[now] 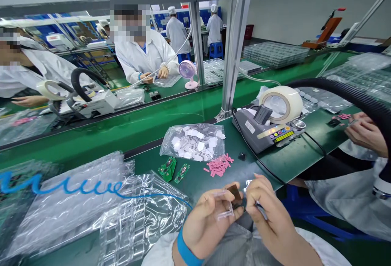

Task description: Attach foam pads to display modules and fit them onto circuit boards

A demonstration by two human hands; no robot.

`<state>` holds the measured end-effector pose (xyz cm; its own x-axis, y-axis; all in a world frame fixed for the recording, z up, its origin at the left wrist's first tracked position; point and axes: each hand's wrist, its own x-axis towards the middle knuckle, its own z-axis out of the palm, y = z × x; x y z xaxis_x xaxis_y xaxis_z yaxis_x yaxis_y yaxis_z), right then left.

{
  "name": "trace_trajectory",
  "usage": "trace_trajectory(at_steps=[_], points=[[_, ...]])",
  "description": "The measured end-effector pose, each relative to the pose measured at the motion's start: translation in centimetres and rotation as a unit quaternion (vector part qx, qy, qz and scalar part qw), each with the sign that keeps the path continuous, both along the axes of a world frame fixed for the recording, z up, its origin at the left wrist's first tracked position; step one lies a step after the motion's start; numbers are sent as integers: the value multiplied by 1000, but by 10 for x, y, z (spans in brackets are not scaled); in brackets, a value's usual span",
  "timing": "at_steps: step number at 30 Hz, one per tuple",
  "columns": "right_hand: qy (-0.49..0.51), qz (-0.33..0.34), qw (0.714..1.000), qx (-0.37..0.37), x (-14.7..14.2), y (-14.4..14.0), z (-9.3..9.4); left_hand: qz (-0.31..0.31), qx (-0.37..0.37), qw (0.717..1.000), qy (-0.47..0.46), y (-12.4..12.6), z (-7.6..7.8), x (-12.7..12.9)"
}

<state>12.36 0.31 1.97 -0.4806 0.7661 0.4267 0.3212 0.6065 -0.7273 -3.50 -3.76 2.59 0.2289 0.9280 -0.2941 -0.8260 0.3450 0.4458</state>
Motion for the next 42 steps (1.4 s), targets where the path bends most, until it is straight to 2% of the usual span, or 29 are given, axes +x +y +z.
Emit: trace_trajectory(at_steps=[3, 5, 7, 9, 11, 13, 15, 17, 20, 23, 26, 28, 29, 30, 32, 34, 35, 37, 40, 42], points=[[-45, -45, 995, -75, 15, 8, -24, 26, -43, 998, -27, 5, -6, -3], [-145, -100, 983, -41, 24, 20, -52, 31, -54, 998, -23, 7, -10, -5], [-193, -128, 973, -16, 31, 32, -76, 25, -53, 998, -7, 8, -12, -7], [-202, -133, 970, -8, 35, 39, -84, 18, -42, 999, 18, 9, -13, -7], [-194, -112, 975, -3, 35, 40, -71, 1, -20, 999, 43, 8, -11, -6], [-171, -55, 983, 30, 31, 35, -44, -27, 14, 998, 56, 7, -8, -4], [-151, 13, 982, 110, 21, 29, -14, -47, 45, 996, 68, 7, -3, -2], [-138, 39, 972, 184, 10, 24, 8, -46, 70, 992, 96, 5, 1, -1], [-117, 43, 969, 213, -4, 21, 21, -35, 94, 982, 163, 3, 5, 1], [-122, 79, 971, 189, -8, 24, 19, -32, 110, 971, 212, 0, 5, 1], [-84, 94, 986, 110, -6, 29, 12, -17, 101, 972, 213, 0, 3, 0], [0, 106, 994, -20, -4, 33, 6, -24, 92, 983, 159, 2, 2, -2], [62, 116, 986, -107, -3, 34, 3, -35, 94, 988, 119, 3, 2, -3], [129, 128, 963, -200, -3, 34, -1, -47, 98, 991, 74, 3, 2, -4], [248, 147, 883, -371, -5, 32, -6, -67, 110, 992, 0, 3, 2, -3], [309, 162, 805, -479, -9, 27, -8, -71, 121, 989, -45, 2, 3, -1], [321, 165, 781, -510, -11, 24, -8, -67, 125, 988, -60, 1, 3, 1], [338, 161, 757, -536, -17, 18, -7, -54, 135, 986, -82, -1, 2, 4], [362, 150, 736, -551, -24, 10, -6, -28, 133, 984, -114, -2, 0, 8], [377, 142, 733, -548, -28, 7, -9, -10, 128, 983, -132, -3, -2, 10]])
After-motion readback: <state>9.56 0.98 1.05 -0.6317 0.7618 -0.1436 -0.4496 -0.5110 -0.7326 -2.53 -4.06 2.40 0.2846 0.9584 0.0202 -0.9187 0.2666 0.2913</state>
